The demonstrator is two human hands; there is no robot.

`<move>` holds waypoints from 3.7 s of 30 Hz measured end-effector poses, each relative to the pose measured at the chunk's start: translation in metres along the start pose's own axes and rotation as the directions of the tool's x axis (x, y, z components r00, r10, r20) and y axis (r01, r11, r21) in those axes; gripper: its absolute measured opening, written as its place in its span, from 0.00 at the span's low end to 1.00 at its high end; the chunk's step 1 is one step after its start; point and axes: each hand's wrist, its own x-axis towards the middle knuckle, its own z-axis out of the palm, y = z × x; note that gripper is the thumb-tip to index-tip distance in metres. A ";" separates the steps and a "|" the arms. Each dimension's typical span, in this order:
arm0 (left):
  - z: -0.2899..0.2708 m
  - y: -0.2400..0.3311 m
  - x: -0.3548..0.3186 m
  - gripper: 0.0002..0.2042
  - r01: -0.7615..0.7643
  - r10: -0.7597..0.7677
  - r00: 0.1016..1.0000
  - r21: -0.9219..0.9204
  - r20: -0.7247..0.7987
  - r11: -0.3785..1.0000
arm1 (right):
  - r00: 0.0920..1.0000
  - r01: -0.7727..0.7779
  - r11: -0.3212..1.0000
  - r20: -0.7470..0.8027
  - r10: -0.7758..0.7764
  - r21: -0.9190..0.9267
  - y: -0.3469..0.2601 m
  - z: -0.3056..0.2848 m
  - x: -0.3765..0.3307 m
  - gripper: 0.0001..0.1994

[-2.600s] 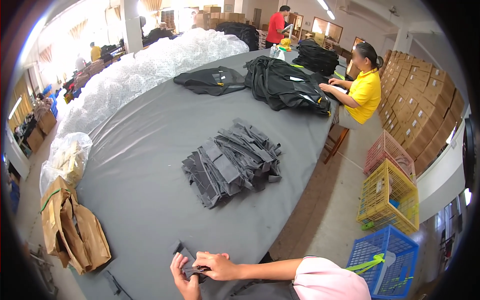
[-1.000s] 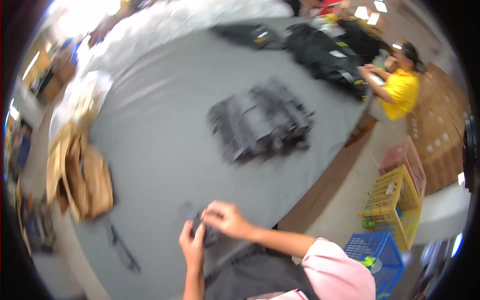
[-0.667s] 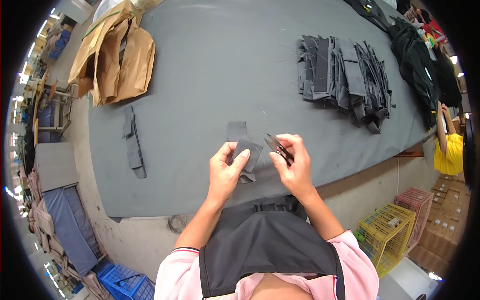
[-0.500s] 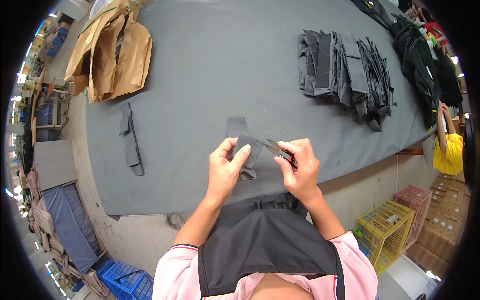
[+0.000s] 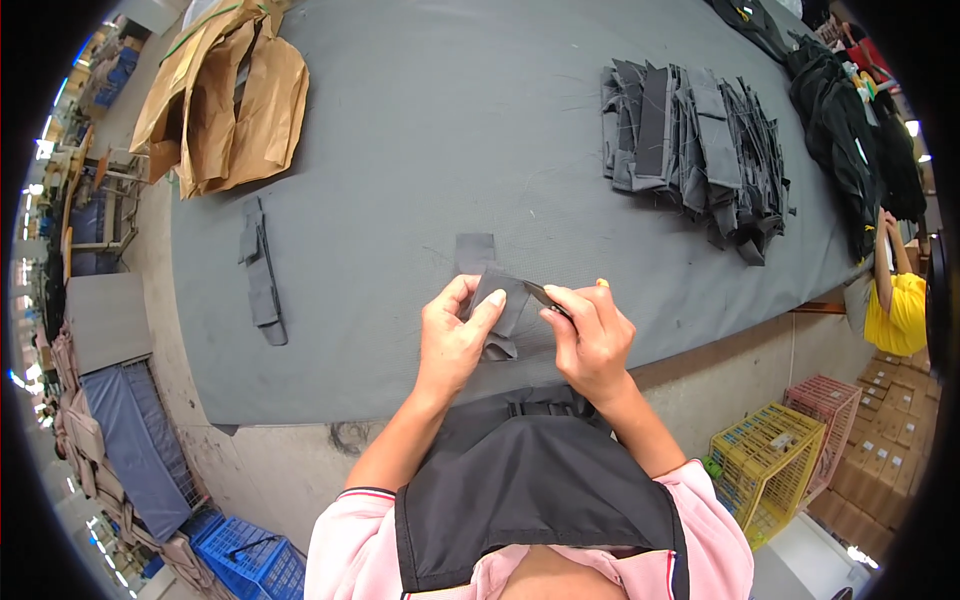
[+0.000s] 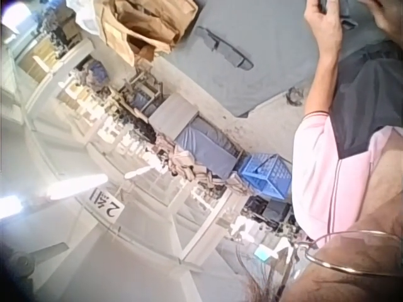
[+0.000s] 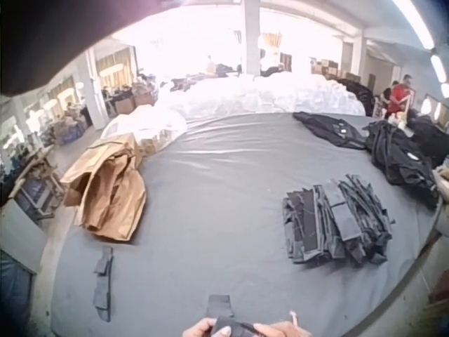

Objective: Manually trimming loose threads from black industrial fabric pieces using small snips.

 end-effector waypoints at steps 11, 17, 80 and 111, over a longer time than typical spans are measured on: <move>0.001 -0.006 -0.001 0.05 -0.088 0.087 0.996 0.123 0.013 0.988 | 0.984 -0.151 0.979 0.113 0.136 0.135 -0.015 -0.001 0.014 0.14; 0.005 -0.008 -0.002 0.04 -0.139 0.143 0.990 0.250 0.005 0.958 | 0.988 -0.118 0.991 0.113 0.109 0.070 -0.014 0.004 0.014 0.14; -0.015 -0.004 0.012 0.07 0.282 -0.282 0.959 -0.188 0.028 0.941 | 0.897 -0.408 0.846 0.322 0.302 0.342 -0.004 -0.005 -0.012 0.12; -0.004 -0.004 0.004 0.12 0.058 -0.057 0.996 0.008 -0.071 0.998 | 0.674 -0.733 0.382 0.524 0.521 0.563 -0.009 -0.030 -0.014 0.08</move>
